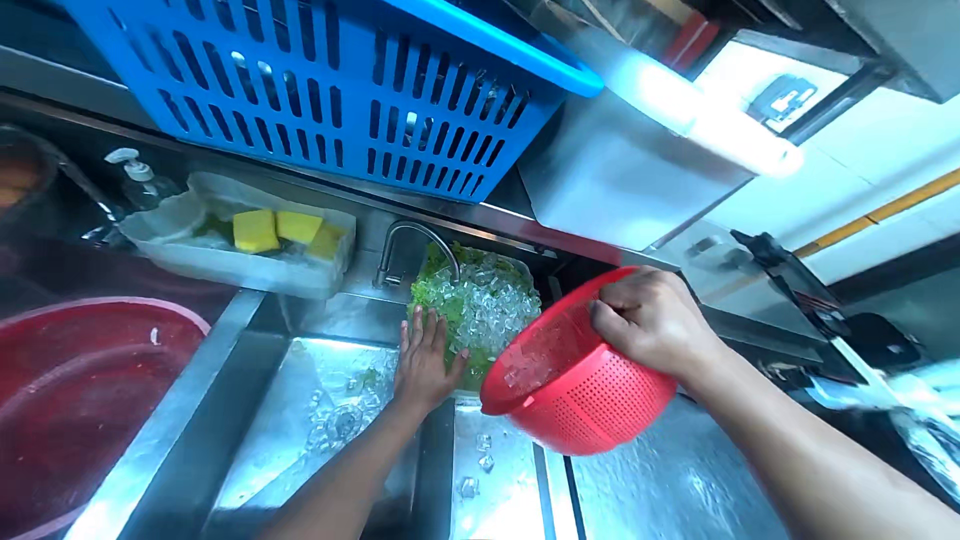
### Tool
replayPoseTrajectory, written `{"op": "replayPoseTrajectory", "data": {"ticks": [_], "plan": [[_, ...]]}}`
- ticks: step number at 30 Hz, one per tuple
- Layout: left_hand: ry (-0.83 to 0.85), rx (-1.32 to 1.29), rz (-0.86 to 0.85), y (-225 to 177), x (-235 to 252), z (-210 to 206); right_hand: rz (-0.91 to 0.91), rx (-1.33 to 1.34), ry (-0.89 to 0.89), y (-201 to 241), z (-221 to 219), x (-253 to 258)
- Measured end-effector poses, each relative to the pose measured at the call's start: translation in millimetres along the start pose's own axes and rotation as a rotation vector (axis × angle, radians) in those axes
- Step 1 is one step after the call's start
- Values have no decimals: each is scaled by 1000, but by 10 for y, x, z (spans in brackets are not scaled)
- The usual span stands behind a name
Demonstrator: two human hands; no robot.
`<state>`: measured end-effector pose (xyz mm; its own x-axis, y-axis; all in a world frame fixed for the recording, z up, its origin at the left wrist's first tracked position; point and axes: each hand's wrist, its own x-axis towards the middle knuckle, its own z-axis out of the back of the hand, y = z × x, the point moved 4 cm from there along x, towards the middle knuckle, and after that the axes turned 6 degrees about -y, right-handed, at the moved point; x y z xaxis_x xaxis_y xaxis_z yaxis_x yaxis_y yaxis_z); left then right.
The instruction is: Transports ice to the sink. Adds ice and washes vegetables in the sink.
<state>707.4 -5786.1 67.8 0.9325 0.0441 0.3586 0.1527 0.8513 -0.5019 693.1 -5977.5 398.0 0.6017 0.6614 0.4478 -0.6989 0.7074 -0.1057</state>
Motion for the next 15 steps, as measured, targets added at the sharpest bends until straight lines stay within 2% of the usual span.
{"op": "replayPoseTrajectory", "data": {"ticks": [3, 12, 15], "plan": [[-35, -11, -17, 1, -30, -18, 30, 10, 23, 82, 1, 53], [114, -25, -3, -25, 23, 37, 2, -6, 21, 97, 101, 44], [111, -22, -21, -37, 1, 43, -39, -23, 29, 72, 111, -20]]}}
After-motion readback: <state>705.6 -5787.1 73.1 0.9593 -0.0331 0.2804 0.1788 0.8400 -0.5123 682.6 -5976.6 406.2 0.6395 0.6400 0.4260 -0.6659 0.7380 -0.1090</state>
